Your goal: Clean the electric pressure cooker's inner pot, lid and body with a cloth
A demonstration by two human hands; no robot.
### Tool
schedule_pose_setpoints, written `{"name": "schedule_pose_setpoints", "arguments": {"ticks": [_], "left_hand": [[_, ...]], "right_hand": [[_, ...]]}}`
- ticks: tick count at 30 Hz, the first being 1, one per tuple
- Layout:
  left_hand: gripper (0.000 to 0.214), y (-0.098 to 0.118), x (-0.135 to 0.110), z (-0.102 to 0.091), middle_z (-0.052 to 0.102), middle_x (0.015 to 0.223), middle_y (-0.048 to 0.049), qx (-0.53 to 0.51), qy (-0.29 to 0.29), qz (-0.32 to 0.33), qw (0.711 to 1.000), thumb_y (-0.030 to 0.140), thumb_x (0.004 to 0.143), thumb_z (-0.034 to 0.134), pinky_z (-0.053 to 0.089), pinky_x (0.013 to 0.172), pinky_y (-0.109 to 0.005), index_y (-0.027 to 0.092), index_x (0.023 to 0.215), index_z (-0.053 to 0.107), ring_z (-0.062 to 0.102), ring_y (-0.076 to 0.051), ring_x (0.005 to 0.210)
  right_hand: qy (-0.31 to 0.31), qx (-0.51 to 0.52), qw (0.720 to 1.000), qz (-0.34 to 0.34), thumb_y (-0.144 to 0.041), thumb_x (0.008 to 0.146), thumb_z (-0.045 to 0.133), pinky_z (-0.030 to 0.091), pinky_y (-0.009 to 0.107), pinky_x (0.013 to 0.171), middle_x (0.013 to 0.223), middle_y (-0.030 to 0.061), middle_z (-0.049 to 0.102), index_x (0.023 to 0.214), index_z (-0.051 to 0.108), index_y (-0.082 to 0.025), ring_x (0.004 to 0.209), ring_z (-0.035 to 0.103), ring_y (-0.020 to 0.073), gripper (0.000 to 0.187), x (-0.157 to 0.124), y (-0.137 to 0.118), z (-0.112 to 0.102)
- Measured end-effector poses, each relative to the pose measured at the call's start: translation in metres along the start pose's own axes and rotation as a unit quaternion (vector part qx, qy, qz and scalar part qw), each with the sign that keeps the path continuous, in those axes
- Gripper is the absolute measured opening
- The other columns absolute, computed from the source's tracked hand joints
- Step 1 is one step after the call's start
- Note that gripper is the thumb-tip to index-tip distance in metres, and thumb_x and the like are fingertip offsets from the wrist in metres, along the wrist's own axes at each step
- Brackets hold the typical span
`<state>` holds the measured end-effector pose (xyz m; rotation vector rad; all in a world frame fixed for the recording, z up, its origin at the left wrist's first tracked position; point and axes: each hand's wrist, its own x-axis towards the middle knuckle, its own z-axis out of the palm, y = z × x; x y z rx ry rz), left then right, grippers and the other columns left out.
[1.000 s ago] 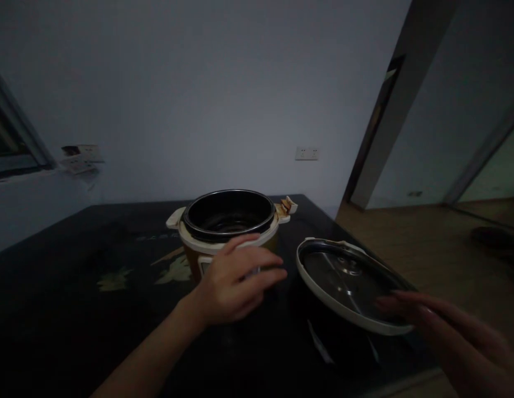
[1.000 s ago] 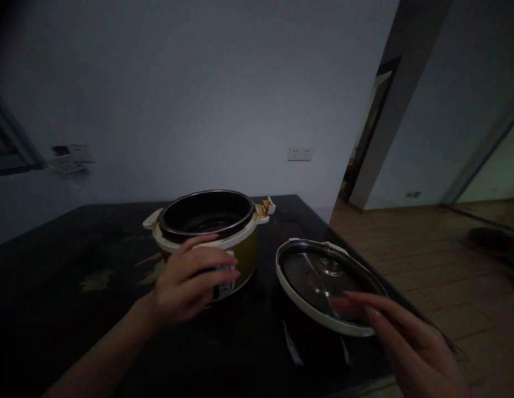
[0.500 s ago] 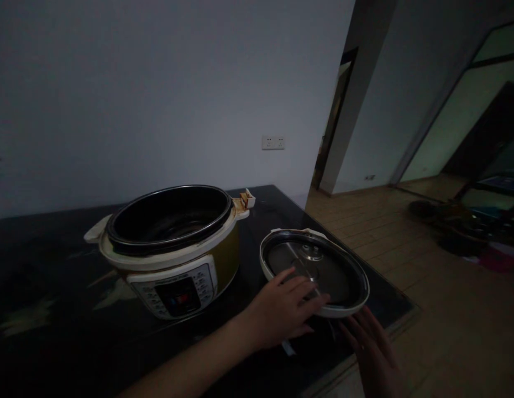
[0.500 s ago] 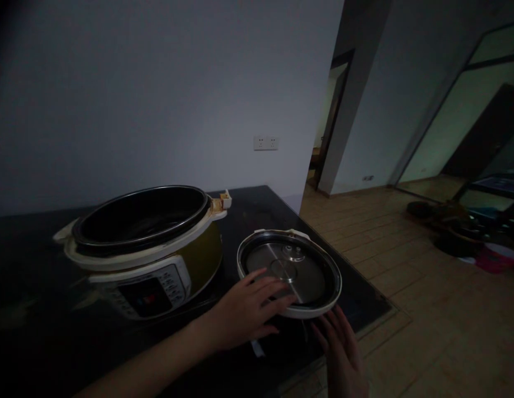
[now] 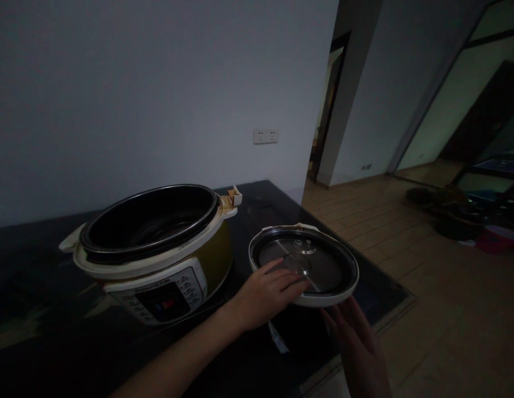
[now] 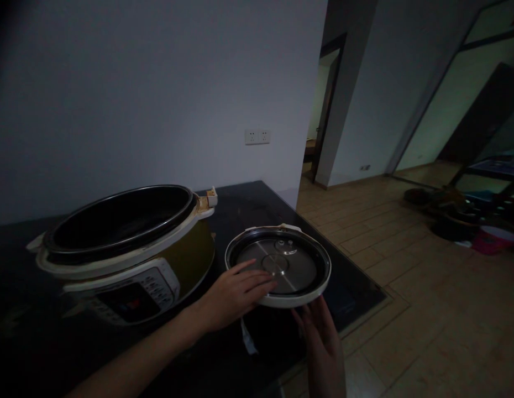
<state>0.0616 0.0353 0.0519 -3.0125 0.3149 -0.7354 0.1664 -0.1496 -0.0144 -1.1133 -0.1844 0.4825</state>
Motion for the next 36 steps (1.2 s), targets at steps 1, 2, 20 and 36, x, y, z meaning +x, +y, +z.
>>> {"name": "schedule_pose_setpoints", "arguments": {"ticks": [1, 2, 20, 36], "left_hand": [[0.036, -0.001, 0.000, -0.001, 0.065, 0.126, -0.0058, -0.006, -0.006, -0.005, 1.000, 0.018, 0.096, 0.042, 0.037, 0.110, -0.042, 0.019, 0.132, 0.047, 0.059, -0.017, 0.117], [0.036, -0.001, 0.001, -0.003, 0.065, 0.127, -0.0063, -0.012, -0.012, -0.010, 1.000, 0.019, 0.096, 0.042, 0.038, 0.109, -0.042, 0.019, 0.131, 0.047, 0.060, -0.017, 0.116], [0.041, 0.000, 0.013, -0.020, 0.069, 0.115, -0.0085, -0.109, -0.072, -0.126, 0.983, 0.025, 0.091, 0.056, 0.054, 0.085, -0.037, 0.017, 0.130, 0.047, 0.067, -0.023, 0.102], [0.023, -0.010, 0.029, -0.040, 0.071, 0.103, -0.0077, -0.152, -0.024, -0.159, 0.975, 0.029, 0.088, 0.060, 0.048, 0.076, -0.032, 0.018, 0.108, 0.057, 0.067, -0.024, 0.093]], "right_hand": [[-0.001, 0.007, 1.000, -0.002, -0.037, 0.074, 0.075, 0.048, 0.047, 0.101, 0.139, 0.0044, 0.055, 0.126, 0.060, -0.035, 0.126, 0.052, 0.0292, 0.054, 0.000, -0.002, 0.003], [-0.002, 0.012, 1.000, -0.003, -0.037, 0.074, 0.076, 0.047, 0.047, 0.102, 0.139, 0.0051, 0.055, 0.127, 0.060, -0.034, 0.127, 0.052, 0.0293, 0.055, 0.001, -0.003, 0.005], [-0.043, 0.001, 0.998, -0.038, -0.036, 0.078, 0.073, 0.044, 0.047, 0.105, 0.142, 0.0046, 0.053, 0.131, 0.056, -0.034, 0.127, 0.052, 0.0280, 0.056, 0.016, 0.004, 0.015], [-0.064, -0.126, 0.988, -0.065, -0.042, 0.074, 0.072, 0.035, 0.050, 0.110, 0.142, 0.0116, 0.051, 0.136, 0.048, -0.026, 0.131, 0.048, 0.0281, 0.068, 0.038, 0.020, 0.009]]}}
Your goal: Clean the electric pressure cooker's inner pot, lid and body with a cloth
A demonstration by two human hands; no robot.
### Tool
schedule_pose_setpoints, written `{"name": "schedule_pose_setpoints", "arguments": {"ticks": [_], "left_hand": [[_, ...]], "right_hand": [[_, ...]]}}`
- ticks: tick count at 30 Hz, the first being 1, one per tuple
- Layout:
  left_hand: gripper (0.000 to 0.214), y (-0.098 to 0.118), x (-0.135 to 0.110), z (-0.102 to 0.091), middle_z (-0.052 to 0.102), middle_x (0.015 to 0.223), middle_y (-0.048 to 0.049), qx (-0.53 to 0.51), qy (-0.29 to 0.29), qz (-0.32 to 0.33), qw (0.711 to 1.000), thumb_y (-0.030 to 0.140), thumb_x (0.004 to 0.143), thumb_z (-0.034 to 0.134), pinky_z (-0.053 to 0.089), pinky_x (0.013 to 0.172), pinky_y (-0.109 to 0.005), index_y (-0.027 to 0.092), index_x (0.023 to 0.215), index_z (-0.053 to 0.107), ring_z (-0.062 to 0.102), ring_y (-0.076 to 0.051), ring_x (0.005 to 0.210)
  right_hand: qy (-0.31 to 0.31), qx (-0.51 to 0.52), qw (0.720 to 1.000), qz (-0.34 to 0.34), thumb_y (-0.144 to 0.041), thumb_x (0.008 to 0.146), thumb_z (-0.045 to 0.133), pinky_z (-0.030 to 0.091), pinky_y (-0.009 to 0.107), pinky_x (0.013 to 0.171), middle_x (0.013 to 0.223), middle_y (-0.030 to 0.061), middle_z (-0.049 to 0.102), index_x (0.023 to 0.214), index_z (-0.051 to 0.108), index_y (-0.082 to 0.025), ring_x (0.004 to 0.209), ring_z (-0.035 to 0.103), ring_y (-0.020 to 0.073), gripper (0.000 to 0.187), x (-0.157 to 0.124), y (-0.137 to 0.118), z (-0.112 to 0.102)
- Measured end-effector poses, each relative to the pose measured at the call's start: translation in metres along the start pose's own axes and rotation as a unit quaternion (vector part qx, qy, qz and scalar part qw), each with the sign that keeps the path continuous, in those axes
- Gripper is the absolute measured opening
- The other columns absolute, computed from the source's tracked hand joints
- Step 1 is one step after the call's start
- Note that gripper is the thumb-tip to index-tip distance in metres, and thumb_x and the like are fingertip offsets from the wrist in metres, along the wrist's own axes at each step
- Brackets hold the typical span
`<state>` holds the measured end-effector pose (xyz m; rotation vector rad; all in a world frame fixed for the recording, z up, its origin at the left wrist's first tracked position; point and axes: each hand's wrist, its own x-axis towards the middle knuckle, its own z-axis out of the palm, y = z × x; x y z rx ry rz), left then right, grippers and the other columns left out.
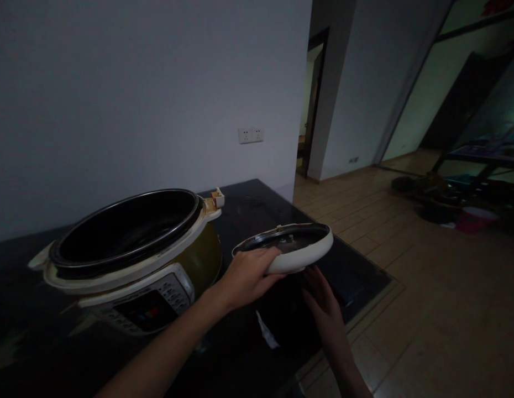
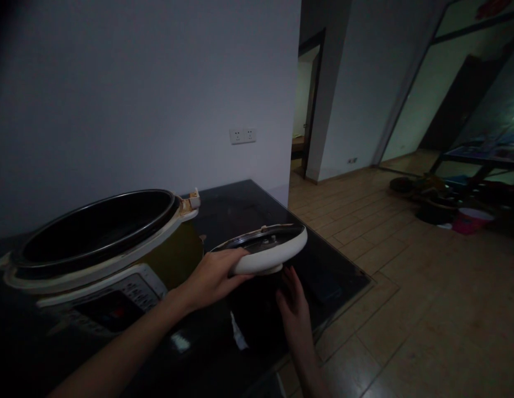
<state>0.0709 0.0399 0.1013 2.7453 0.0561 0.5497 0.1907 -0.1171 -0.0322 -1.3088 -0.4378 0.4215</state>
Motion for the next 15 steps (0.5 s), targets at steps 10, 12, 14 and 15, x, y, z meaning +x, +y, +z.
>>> {"name": "schedule_pose_setpoints", "arguments": {"ticks": [10, 12, 14, 15], "left_hand": [[0.026, -0.007, 0.017, -0.020, 0.069, 0.091, -0.0032, -0.053, 0.032, -0.074, 0.995, 0.035, 0.081, 0.067, 0.041, 0.067, -0.027, 0.019, 0.101, 0.060, 0.065, -0.022, 0.082], [0.023, -0.009, 0.021, -0.024, 0.067, 0.087, -0.0016, -0.068, 0.042, -0.071, 0.994, 0.034, 0.080, 0.067, 0.040, 0.065, -0.026, 0.019, 0.097, 0.061, 0.064, -0.020, 0.079], [0.022, -0.012, 0.025, -0.028, 0.065, 0.083, -0.0002, -0.083, 0.053, -0.075, 0.992, 0.034, 0.079, 0.068, 0.038, 0.064, -0.025, 0.018, 0.093, 0.061, 0.062, -0.018, 0.076], [0.023, -0.013, 0.026, -0.031, 0.064, 0.082, 0.0002, -0.090, 0.058, -0.079, 0.991, 0.034, 0.078, 0.068, 0.038, 0.063, -0.025, 0.018, 0.092, 0.061, 0.061, -0.018, 0.075]], "right_hand": [[-0.118, 0.030, 0.992, 0.021, -0.044, 0.066, 0.078, 0.049, 0.043, 0.093, 0.106, 0.0083, 0.071, 0.109, 0.055, -0.022, 0.100, 0.067, 0.0248, 0.054, 0.047, -0.011, 0.026], [-0.118, 0.036, 0.992, 0.015, -0.045, 0.063, 0.079, 0.051, 0.042, 0.089, 0.100, 0.0073, 0.072, 0.101, 0.056, -0.021, 0.094, 0.069, 0.0243, 0.051, 0.054, -0.009, 0.033], [-0.117, 0.037, 0.992, 0.007, -0.046, 0.061, 0.079, 0.052, 0.040, 0.087, 0.096, 0.0067, 0.073, 0.097, 0.055, -0.021, 0.092, 0.069, 0.0238, 0.050, 0.057, -0.009, 0.039], [-0.114, 0.037, 0.993, 0.002, -0.046, 0.062, 0.078, 0.052, 0.040, 0.086, 0.096, 0.0066, 0.072, 0.097, 0.054, -0.021, 0.092, 0.069, 0.0235, 0.049, 0.057, -0.010, 0.042]]}}
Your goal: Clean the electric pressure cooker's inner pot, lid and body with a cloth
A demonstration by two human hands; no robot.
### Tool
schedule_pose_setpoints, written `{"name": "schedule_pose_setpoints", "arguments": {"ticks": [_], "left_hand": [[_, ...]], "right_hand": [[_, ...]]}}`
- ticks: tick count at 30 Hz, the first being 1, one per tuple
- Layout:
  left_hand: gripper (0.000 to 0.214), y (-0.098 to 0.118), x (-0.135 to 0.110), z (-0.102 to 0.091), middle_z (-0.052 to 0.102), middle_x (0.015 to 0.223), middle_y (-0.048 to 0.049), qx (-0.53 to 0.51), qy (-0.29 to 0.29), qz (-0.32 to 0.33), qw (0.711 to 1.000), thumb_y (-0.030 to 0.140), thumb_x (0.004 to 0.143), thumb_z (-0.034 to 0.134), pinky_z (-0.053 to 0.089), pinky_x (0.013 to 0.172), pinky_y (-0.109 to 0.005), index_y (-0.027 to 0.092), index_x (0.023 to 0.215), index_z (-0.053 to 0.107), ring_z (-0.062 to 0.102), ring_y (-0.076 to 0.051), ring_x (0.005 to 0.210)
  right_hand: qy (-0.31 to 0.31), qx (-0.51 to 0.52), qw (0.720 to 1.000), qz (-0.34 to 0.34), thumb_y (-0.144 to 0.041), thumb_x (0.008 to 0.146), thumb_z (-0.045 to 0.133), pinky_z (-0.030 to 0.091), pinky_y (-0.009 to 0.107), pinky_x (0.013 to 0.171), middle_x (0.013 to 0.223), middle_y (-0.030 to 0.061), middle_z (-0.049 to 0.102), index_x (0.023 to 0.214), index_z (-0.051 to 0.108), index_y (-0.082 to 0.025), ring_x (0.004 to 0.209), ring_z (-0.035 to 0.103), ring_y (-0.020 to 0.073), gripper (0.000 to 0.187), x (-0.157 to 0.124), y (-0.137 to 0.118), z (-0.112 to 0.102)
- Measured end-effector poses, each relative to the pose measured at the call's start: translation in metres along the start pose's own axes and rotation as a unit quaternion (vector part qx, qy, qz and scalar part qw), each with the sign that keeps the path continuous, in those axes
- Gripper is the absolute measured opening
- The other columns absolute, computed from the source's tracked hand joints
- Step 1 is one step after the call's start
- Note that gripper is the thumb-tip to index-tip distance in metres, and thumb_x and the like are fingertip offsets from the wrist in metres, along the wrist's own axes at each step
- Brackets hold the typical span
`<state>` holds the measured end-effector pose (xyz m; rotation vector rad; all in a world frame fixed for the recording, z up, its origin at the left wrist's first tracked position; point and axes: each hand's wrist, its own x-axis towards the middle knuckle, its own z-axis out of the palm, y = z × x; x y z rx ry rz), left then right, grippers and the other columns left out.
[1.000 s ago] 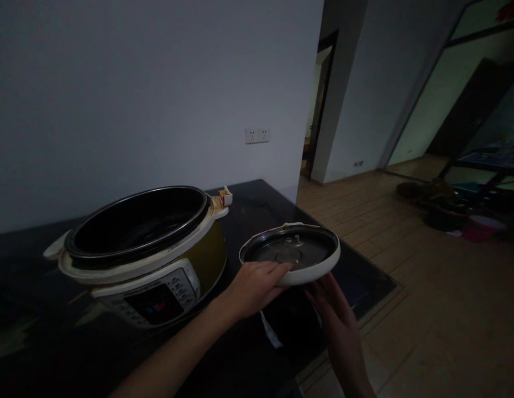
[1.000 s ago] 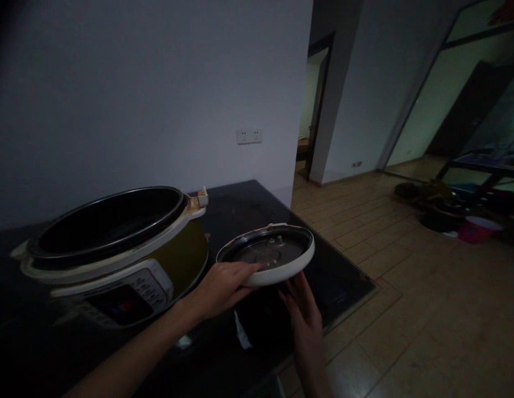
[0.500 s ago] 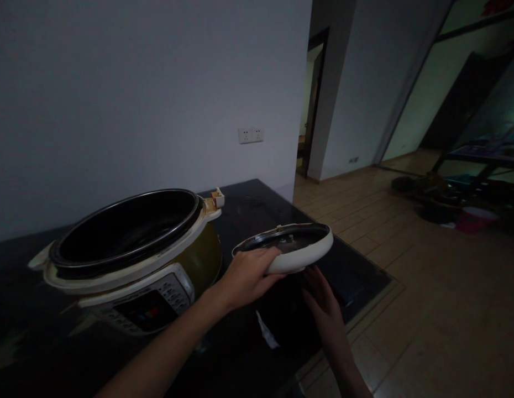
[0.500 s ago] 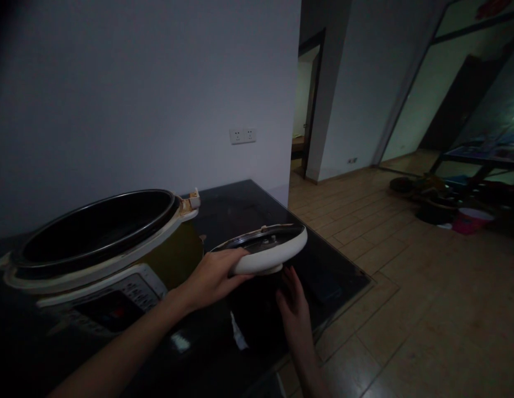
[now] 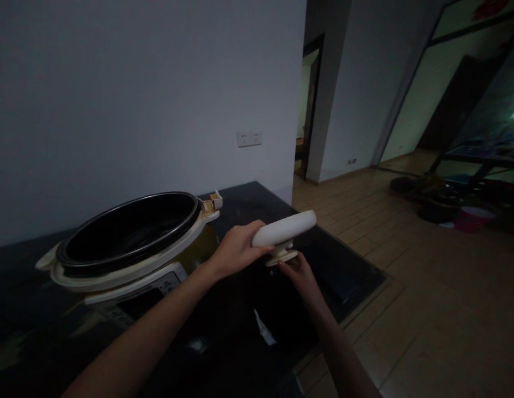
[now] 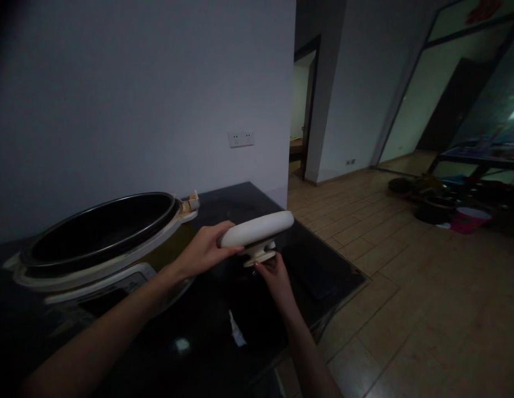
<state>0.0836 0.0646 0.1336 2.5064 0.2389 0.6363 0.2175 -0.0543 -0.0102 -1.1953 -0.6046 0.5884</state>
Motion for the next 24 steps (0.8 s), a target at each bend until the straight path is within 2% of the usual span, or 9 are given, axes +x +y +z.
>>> {"name": "schedule_pose_setpoints", "arguments": {"ticks": [3, 6, 8, 10, 14, 16, 20, 24], "left_hand": [[0.025, 0.000, 0.003, -0.008, 0.061, 0.079, 0.0014, -0.036, 0.019, -0.021, 0.999, 0.037, 0.077, 0.068, 0.039, 0.062, -0.024, 0.017, 0.091, 0.061, 0.057, -0.016, 0.073], [0.027, 0.001, 0.001, -0.014, 0.058, 0.078, 0.0017, -0.092, 0.062, -0.054, 0.992, 0.038, 0.074, 0.069, 0.040, 0.063, -0.024, 0.017, 0.088, 0.061, 0.055, -0.016, 0.073], [0.029, 0.003, -0.002, -0.014, 0.057, 0.078, 0.0016, -0.142, 0.097, -0.075, 0.982, 0.039, 0.071, 0.071, 0.041, 0.063, -0.025, 0.016, 0.086, 0.060, 0.054, -0.016, 0.074], [0.032, 0.005, -0.007, -0.012, 0.057, 0.077, 0.0018, -0.204, 0.128, -0.092, 0.966, 0.041, 0.069, 0.072, 0.042, 0.063, -0.025, 0.016, 0.084, 0.059, 0.054, -0.016, 0.073], [0.033, 0.008, -0.020, -0.006, 0.058, 0.075, 0.0029, -0.312, 0.171, -0.101, 0.929, 0.040, 0.067, 0.075, 0.042, 0.061, -0.023, 0.016, 0.083, 0.059, 0.054, -0.014, 0.069], [0.032, 0.011, -0.027, -0.004, 0.060, 0.078, 0.0024, -0.355, 0.186, -0.093, 0.911, 0.037, 0.067, 0.077, 0.044, 0.063, -0.023, 0.016, 0.086, 0.060, 0.056, -0.014, 0.071], [0.039, 0.023, -0.039, -0.012, 0.067, 0.085, 0.0000, -0.427, 0.242, -0.080, 0.868, 0.034, 0.066, 0.079, 0.048, 0.069, -0.025, 0.017, 0.096, 0.062, 0.062, -0.016, 0.077], [0.038, 0.042, -0.052, -0.029, 0.069, 0.084, 0.0004, -0.465, 0.319, -0.063, 0.823, 0.032, 0.063, 0.082, 0.050, 0.068, -0.023, 0.017, 0.093, 0.064, 0.064, -0.015, 0.075]], "right_hand": [[0.013, -0.012, 1.000, -0.021, -0.044, 0.065, 0.076, 0.053, 0.038, 0.083, 0.096, 0.0066, 0.071, 0.099, 0.053, -0.021, 0.089, 0.069, 0.0227, 0.047, -0.002, -0.010, 0.007], [0.036, -0.034, 0.998, -0.048, -0.044, 0.071, 0.071, 0.053, 0.034, 0.075, 0.096, 0.0050, 0.068, 0.101, 0.050, -0.021, 0.082, 0.068, 0.0204, 0.043, -0.008, -0.025, 0.013], [0.057, -0.048, 0.995, -0.066, -0.045, 0.075, 0.068, 0.052, 0.033, 0.071, 0.098, 0.0048, 0.065, 0.105, 0.046, -0.022, 0.079, 0.066, 0.0195, 0.043, -0.012, -0.035, 0.017], [0.096, -0.083, 0.987, -0.098, -0.046, 0.079, 0.062, 0.051, 0.035, 0.076, 0.104, 0.0068, 0.062, 0.109, 0.043, -0.022, 0.086, 0.064, 0.0210, 0.043, -0.017, -0.044, 0.023], [0.206, -0.198, 0.941, -0.183, -0.045, 0.088, 0.048, 0.041, 0.042, 0.097, 0.118, 0.0138, 0.056, 0.119, 0.040, -0.020, 0.110, 0.055, 0.0264, 0.041, -0.027, -0.062, 0.039], [0.236, -0.237, 0.920, -0.206, -0.044, 0.090, 0.044, 0.038, 0.044, 0.101, 0.125, 0.0177, 0.051, 0.123, 0.038, -0.019, 0.119, 0.050, 0.0288, 0.042, -0.032, -0.074, 0.047], [0.253, -0.303, 0.888, -0.234, -0.047, 0.089, 0.045, 0.038, 0.047, 0.099, 0.129, 0.0233, 0.047, 0.127, 0.038, -0.014, 0.126, 0.043, 0.0347, 0.051, -0.042, -0.107, 0.063], [0.237, -0.376, 0.848, -0.288, -0.048, 0.089, 0.048, 0.043, 0.051, 0.093, 0.126, 0.0242, 0.049, 0.128, 0.039, -0.013, 0.120, 0.048, 0.0375, 0.053, -0.048, -0.145, 0.081]]}}
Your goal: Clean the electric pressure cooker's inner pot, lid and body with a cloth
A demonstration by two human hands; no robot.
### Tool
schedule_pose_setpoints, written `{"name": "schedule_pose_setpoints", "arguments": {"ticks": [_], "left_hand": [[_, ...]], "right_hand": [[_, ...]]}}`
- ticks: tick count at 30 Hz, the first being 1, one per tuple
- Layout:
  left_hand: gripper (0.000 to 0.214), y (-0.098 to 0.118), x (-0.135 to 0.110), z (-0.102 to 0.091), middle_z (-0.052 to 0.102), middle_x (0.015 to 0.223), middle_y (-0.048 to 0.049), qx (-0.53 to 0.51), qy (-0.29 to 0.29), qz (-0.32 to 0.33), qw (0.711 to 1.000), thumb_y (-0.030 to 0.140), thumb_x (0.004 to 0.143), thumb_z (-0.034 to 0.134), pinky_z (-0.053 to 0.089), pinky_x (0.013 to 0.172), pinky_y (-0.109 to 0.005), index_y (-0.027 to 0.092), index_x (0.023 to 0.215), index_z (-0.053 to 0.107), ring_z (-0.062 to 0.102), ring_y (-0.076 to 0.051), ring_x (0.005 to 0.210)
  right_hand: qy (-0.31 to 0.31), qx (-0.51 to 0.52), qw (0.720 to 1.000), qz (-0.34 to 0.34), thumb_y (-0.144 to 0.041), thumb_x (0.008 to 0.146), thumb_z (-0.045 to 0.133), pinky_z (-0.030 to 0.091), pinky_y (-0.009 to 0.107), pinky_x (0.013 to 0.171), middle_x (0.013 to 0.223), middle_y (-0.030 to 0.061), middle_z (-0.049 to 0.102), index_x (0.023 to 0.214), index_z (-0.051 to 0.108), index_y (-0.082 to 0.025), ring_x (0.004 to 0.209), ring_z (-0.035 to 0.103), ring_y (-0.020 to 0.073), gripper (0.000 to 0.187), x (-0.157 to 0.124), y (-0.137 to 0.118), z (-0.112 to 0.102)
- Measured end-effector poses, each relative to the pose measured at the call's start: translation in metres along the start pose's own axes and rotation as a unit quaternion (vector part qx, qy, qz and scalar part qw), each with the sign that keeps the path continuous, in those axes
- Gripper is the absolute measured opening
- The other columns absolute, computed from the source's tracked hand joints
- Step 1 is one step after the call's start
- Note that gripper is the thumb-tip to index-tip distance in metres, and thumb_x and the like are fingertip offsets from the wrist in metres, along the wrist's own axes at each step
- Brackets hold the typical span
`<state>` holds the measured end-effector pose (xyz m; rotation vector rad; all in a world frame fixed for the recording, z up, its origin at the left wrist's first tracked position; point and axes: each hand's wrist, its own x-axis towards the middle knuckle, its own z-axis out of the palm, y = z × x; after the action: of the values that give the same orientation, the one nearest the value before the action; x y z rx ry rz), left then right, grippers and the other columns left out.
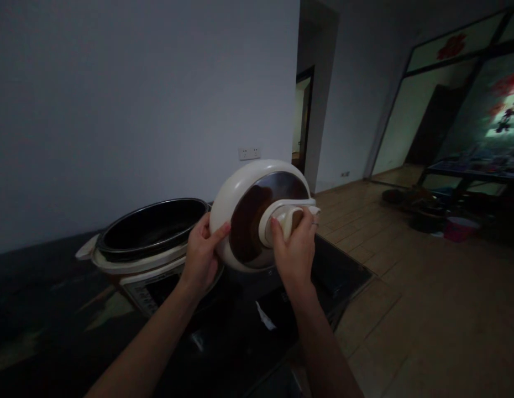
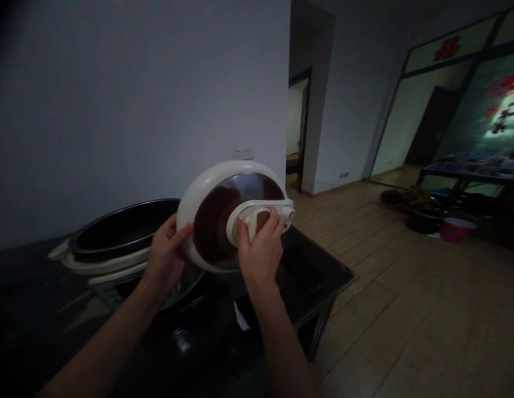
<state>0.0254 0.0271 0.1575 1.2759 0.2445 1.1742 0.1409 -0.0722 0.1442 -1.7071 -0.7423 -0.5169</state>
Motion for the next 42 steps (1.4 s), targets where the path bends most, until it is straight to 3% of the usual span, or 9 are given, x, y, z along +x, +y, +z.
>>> {"name": "schedule_pose_setpoints", "arguments": {"ticks": [7, 12, 16, 19, 22, 26, 31, 36, 42], "left_hand": [[0.036, 0.049, -0.018, -0.004, 0.071, 0.092, -0.0028, -0.029, 0.113, 0.088, 0.989, 0.037, 0.068, 0.078, 0.055, 0.075, -0.027, 0.017, 0.094, 0.062, 0.067, -0.018, 0.083], [0.046, 0.068, -0.024, -0.022, 0.067, 0.114, -0.0073, -0.023, 0.050, 0.113, 0.992, 0.043, 0.075, 0.071, 0.053, 0.090, -0.035, 0.021, 0.112, 0.055, 0.062, -0.026, 0.111], [0.049, 0.075, -0.019, -0.066, 0.058, 0.132, -0.0091, 0.035, -0.001, 0.133, 0.991, 0.047, 0.084, 0.061, 0.048, 0.099, -0.039, 0.024, 0.126, 0.049, 0.054, -0.026, 0.123], [0.051, 0.081, -0.012, -0.117, 0.057, 0.133, -0.0074, 0.139, 0.091, 0.212, 0.963, 0.036, 0.085, 0.064, 0.042, 0.106, -0.040, 0.028, 0.132, 0.047, 0.054, -0.022, 0.123], [0.036, 0.088, -0.005, -0.168, 0.063, 0.123, -0.0062, 0.223, 0.205, 0.243, 0.922, 0.031, 0.084, 0.064, 0.039, 0.107, -0.041, 0.025, 0.119, 0.059, 0.056, -0.022, 0.119], [0.026, 0.092, 0.005, -0.218, 0.065, 0.118, -0.0056, 0.276, 0.262, 0.218, 0.899, 0.034, 0.083, 0.062, 0.036, 0.108, -0.044, 0.023, 0.107, 0.064, 0.056, -0.024, 0.117], [0.030, 0.079, 0.021, -0.255, 0.063, 0.123, -0.0062, 0.311, 0.293, 0.177, 0.887, 0.042, 0.085, 0.057, 0.031, 0.111, -0.046, 0.024, 0.108, 0.064, 0.052, -0.026, 0.123], [0.040, 0.062, 0.031, -0.268, 0.059, 0.132, -0.0084, 0.291, 0.290, 0.131, 0.902, 0.051, 0.087, 0.052, 0.027, 0.113, -0.044, 0.023, 0.113, 0.064, 0.046, -0.025, 0.130], [0.048, 0.043, 0.037, -0.264, 0.060, 0.132, -0.0119, 0.263, 0.241, 0.088, 0.930, 0.056, 0.089, 0.045, 0.036, 0.108, -0.044, 0.022, 0.118, 0.062, 0.053, -0.025, 0.126]], "right_hand": [[0.029, -0.024, 0.982, -0.183, -0.042, 0.089, 0.049, 0.047, 0.047, 0.087, 0.115, 0.0180, 0.055, 0.117, 0.047, -0.015, 0.108, 0.054, 0.0319, 0.039, 0.034, -0.063, -0.005], [-0.033, -0.043, 0.955, -0.292, -0.036, 0.083, 0.051, 0.045, 0.046, 0.086, 0.108, 0.0154, 0.058, 0.108, 0.054, -0.014, 0.099, 0.056, 0.0290, 0.033, 0.075, -0.104, 0.017], [-0.107, -0.038, 0.929, -0.353, -0.034, 0.080, 0.052, 0.044, 0.043, 0.085, 0.102, 0.0145, 0.061, 0.104, 0.059, -0.011, 0.096, 0.055, 0.0274, 0.034, 0.119, -0.141, 0.053], [-0.165, -0.047, 0.909, -0.379, -0.034, 0.081, 0.052, 0.043, 0.040, 0.082, 0.100, 0.0152, 0.063, 0.103, 0.063, -0.007, 0.090, 0.056, 0.0252, 0.036, 0.149, -0.174, 0.081], [-0.236, -0.077, 0.882, -0.400, -0.028, 0.080, 0.052, 0.042, 0.036, 0.079, 0.099, 0.0151, 0.066, 0.104, 0.065, -0.006, 0.086, 0.058, 0.0232, 0.035, 0.166, -0.204, 0.106], [-0.323, -0.130, 0.835, -0.426, -0.027, 0.078, 0.052, 0.042, 0.032, 0.075, 0.101, 0.0143, 0.067, 0.107, 0.065, -0.008, 0.088, 0.060, 0.0229, 0.038, 0.160, -0.229, 0.137], [-0.394, -0.165, 0.784, -0.451, -0.030, 0.076, 0.051, 0.043, 0.031, 0.070, 0.102, 0.0162, 0.069, 0.105, 0.068, -0.009, 0.086, 0.062, 0.0239, 0.040, 0.125, -0.230, 0.176], [-0.426, -0.171, 0.758, -0.464, -0.032, 0.077, 0.050, 0.044, 0.032, 0.069, 0.102, 0.0171, 0.070, 0.107, 0.068, -0.010, 0.083, 0.064, 0.0239, 0.042, 0.103, -0.222, 0.204], [-0.426, -0.176, 0.737, -0.495, -0.032, 0.077, 0.051, 0.045, 0.033, 0.069, 0.104, 0.0175, 0.070, 0.105, 0.067, -0.011, 0.087, 0.064, 0.0260, 0.039, 0.086, -0.215, 0.216]]}}
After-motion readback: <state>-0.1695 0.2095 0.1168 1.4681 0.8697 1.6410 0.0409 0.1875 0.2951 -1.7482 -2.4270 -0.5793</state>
